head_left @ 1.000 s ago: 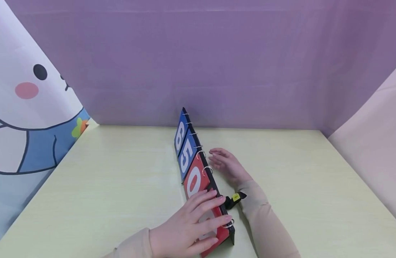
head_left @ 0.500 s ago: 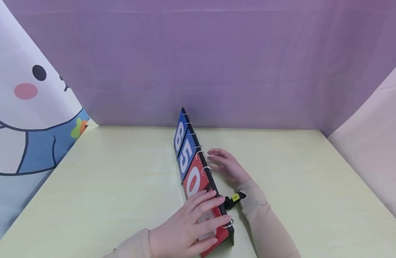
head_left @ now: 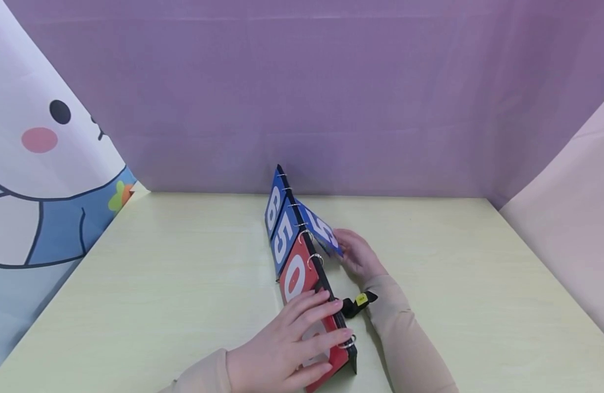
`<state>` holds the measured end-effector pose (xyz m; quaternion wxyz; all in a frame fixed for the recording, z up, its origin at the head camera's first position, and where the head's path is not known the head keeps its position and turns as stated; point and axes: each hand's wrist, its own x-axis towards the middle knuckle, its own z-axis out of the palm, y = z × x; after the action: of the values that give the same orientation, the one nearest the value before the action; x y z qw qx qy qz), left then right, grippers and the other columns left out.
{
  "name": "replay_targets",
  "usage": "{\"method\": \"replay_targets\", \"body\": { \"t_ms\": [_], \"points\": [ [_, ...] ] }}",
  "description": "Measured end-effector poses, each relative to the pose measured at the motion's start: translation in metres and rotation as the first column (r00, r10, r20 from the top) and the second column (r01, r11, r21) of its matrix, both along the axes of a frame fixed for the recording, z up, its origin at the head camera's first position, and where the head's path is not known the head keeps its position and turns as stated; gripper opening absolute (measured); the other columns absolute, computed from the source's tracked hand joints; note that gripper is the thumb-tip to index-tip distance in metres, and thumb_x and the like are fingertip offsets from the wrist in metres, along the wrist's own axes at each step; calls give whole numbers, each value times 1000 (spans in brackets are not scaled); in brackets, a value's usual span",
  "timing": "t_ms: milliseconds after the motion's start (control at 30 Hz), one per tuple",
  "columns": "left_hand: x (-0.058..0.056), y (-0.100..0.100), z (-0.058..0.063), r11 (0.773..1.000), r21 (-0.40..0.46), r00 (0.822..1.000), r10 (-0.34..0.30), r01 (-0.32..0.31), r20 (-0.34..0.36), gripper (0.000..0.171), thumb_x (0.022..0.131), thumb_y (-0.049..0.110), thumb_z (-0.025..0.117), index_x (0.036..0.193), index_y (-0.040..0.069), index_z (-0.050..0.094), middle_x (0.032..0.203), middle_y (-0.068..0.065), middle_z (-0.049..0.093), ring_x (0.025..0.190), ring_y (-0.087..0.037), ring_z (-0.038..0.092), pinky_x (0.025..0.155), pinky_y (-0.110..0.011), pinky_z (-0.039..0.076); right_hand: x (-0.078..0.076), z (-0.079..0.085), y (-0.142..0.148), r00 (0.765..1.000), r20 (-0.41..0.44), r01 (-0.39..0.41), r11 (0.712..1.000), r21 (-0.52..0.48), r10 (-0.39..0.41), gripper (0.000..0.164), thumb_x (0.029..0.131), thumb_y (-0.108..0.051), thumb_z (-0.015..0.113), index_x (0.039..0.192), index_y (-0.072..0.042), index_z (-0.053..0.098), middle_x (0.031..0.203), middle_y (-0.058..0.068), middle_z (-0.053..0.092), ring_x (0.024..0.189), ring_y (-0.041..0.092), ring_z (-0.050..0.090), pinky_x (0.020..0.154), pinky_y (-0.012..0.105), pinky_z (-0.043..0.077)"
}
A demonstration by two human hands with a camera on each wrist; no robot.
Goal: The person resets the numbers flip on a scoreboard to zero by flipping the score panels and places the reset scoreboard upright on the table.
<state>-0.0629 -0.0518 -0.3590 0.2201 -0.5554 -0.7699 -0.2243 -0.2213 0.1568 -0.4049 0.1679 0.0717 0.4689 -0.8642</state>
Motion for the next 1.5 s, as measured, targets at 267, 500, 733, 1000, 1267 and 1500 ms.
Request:
{"method": "replay_targets", "body": {
  "t_ms": [267, 500, 733, 1000, 1267, 1500],
  "points": [
    [1, 0, -1, 1000, -15, 1000, 5, -5, 18, 49, 95, 35, 49, 140, 20, 41, 150, -9, 26, 138, -26, 22, 111, -45, 27, 0, 0, 8, 997, -12, -76, 984, 159, 79, 14, 94, -10, 53, 108, -9, 50, 82, -2, 66, 65, 3, 61, 51, 12, 44],
    [1, 0, -1, 1000, -8, 1000, 1, -1, 9, 49, 94, 34, 50, 140, 19, 41, 149, -9, 27, 138, -27, 23, 110, -45, 28, -2, 0, 7, 999, -2, -41, 976, 214, 42, 24, 93, -8, 54, 115, -7, 45, 78, -4, 67, 63, 2, 63, 53, 13, 47],
    [1, 0, -1, 1000, -6, 1000, 3, -2, 10, 49, 94, 34, 49, 140, 19, 40, 150, -9, 26, 138, -27, 23, 111, -45, 27, -3, 1, 4, 1000, -3, -20, 963, 270, 21, 42, 92, -6, 56, 130, 0, 40, 78, -4, 68, 65, 4, 64, 60, 16, 52],
    [2, -1, 1, 999, -40, 999, 17, -15, 49, 50, 95, 35, 47, 142, 21, 37, 151, -7, 24, 139, -25, 21, 110, -44, 28, -3, -1, 2, 980, -197, 94, 876, 474, 1, 49, 91, -11, 58, 137, -1, 43, 69, -8, 64, 58, 1, 57, 53, 15, 43],
    [3, -2, 1, 998, -57, 998, 25, -21, 64, 51, 95, 35, 48, 143, 22, 35, 152, -7, 23, 139, -24, 21, 110, -44, 30, -4, -1, 1, 954, -297, 212, 809, 547, -50, 49, 90, -12, 60, 137, -6, 48, 73, -6, 62, 59, 1, 57, 58, 15, 47],
    [1, -1, 0, 999, -45, 998, 20, -17, 52, 51, 95, 35, 48, 143, 21, 36, 151, -7, 24, 139, -25, 22, 110, -45, 29, -1, 0, 1, 977, -200, 129, 944, 304, -69, 45, 90, -19, 60, 131, -2, 53, 97, -4, 67, 78, 1, 63, 79, 18, 50]
  ]
}}
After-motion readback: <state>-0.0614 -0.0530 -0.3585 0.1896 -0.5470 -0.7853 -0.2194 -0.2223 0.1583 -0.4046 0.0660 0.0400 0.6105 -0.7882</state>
